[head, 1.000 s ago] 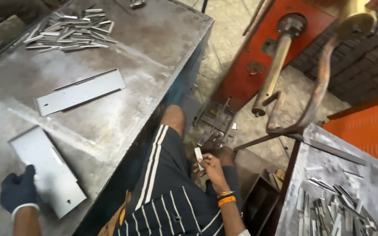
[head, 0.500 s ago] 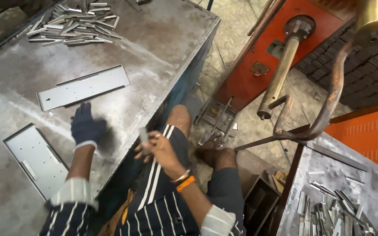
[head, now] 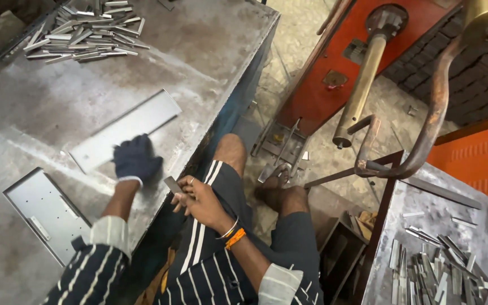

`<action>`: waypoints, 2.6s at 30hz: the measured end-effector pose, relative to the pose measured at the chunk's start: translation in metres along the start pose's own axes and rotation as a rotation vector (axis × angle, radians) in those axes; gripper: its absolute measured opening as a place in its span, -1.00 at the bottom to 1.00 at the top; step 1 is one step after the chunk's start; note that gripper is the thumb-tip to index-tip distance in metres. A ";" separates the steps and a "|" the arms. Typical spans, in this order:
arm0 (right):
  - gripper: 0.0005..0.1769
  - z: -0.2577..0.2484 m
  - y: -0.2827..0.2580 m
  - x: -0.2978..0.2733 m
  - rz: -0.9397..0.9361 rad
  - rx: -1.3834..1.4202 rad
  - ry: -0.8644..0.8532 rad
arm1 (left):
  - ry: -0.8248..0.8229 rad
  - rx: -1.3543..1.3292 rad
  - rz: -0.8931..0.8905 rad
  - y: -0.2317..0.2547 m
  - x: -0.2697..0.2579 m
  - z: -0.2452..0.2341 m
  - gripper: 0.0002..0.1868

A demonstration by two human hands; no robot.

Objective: Spot welding small metal brackets onto a metal panel using a spot welding machine.

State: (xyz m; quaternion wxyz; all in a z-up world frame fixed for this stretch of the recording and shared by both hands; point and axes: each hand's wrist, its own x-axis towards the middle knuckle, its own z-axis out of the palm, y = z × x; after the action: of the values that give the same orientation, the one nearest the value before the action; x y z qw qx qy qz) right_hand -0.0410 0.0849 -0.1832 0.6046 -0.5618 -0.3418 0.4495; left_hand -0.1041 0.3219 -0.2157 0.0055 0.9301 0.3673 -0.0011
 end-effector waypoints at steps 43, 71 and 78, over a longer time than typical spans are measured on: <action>-0.65 -0.107 -0.057 -0.113 -0.012 -0.158 0.800 | -0.724 -2.445 -0.022 0.198 -0.067 -0.032 -0.50; -0.67 -0.266 0.080 -0.385 0.350 -0.596 1.734 | -0.677 -1.724 0.086 0.293 -0.153 -0.059 -0.70; -0.74 -0.301 0.048 -0.396 0.607 -0.908 1.775 | -0.665 -1.737 0.026 0.296 -0.159 -0.051 -0.70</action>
State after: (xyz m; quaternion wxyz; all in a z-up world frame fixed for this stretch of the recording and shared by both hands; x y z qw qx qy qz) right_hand 0.0849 -0.3959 -0.2346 0.2319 -0.9274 0.2441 -0.1629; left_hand -0.0184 -0.0020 -0.1611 0.8047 0.5558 0.2083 0.0079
